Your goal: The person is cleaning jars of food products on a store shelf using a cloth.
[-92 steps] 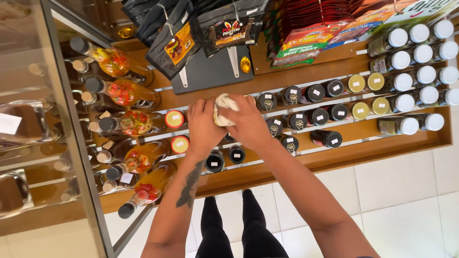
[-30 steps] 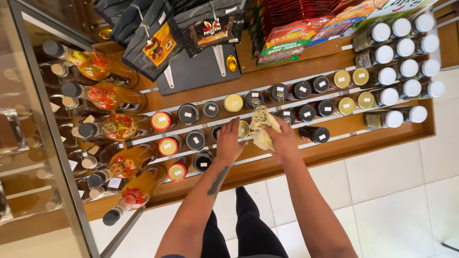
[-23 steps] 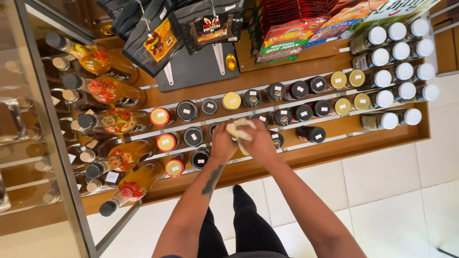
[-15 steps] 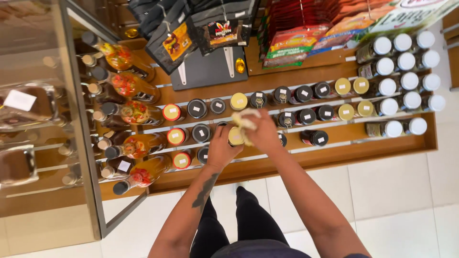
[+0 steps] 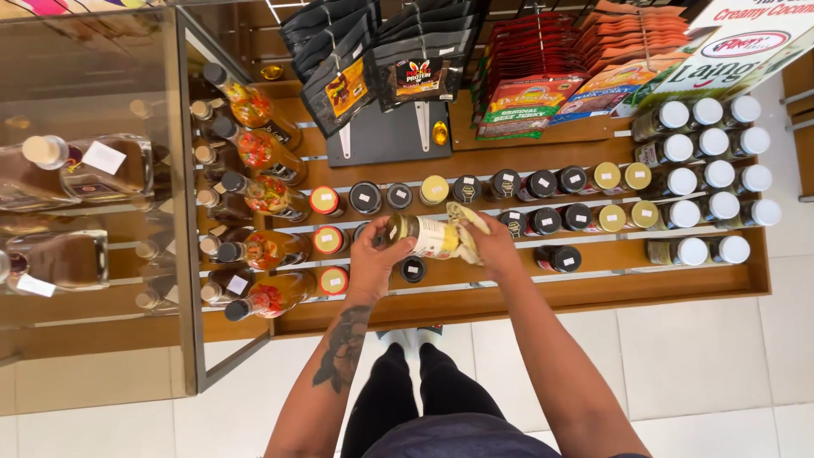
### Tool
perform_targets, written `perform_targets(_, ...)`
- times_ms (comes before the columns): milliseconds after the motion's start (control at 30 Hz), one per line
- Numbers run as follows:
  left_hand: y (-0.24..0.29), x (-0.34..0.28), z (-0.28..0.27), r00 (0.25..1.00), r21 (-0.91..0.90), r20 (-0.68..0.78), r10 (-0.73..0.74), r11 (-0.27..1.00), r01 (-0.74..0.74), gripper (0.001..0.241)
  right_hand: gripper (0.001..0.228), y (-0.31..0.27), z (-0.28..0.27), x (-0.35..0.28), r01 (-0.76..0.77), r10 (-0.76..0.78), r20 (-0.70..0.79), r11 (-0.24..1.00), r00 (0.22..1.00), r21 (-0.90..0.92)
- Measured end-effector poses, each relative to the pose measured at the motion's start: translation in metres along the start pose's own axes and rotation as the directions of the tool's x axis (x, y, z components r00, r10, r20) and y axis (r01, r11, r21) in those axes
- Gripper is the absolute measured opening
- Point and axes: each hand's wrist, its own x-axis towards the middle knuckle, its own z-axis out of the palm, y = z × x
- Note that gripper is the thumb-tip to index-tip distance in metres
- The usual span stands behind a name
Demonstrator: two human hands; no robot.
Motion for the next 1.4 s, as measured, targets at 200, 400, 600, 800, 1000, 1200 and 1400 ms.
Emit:
perform_targets(200,-0.008,0.018,-0.006,0.994,-0.246,-0.052,-0.1,0.966,0.085,0.049,0.033,0.028,0.031,-0.025,-0.413,0.342,0.232,0.717,0.91,0.562)
perform_targets(400,0.013,0.023,-0.022,0.977,0.313,-0.071,0.2,0.935,-0.168,0.059,0.033,0.067,0.018,-0.001,-0.266,0.232,0.131,0.851,0.964,0.453)
perform_targets(600,0.011,0.016,-0.016,0.926,0.733,0.034,0.377,0.62,-0.28,0.066,0.034,-0.013,-0.004,-0.006,-0.235,0.159,0.174,0.722,0.972,0.651)
perform_targets(800,-0.012,0.018,0.016,0.918,0.766,0.129,0.376,0.55,-0.333,0.07,0.033,-0.01,-0.037,0.018,-0.26,0.221,0.138,0.777,0.965,0.573)
perform_targets(1000,-0.056,0.029,0.032,0.936,0.831,0.154,0.315,0.471,-0.295,0.071,0.031,-0.005,-0.066,0.016,-0.277,0.225,0.163,0.786,0.961,0.553)
perform_targets(1200,-0.087,0.047,0.032,0.95,0.945,0.243,0.197,0.171,-0.278,0.074,0.032,-0.001,-0.081,0.022,-0.312,0.306,0.09,0.832,0.948,0.459)
perform_targets(1400,-0.136,0.075,0.02,0.945,0.934,0.249,0.211,0.206,-0.292,0.078,0.031,-0.015,-0.071,0.012,-0.248,0.243,0.066,0.874,0.968,0.419)
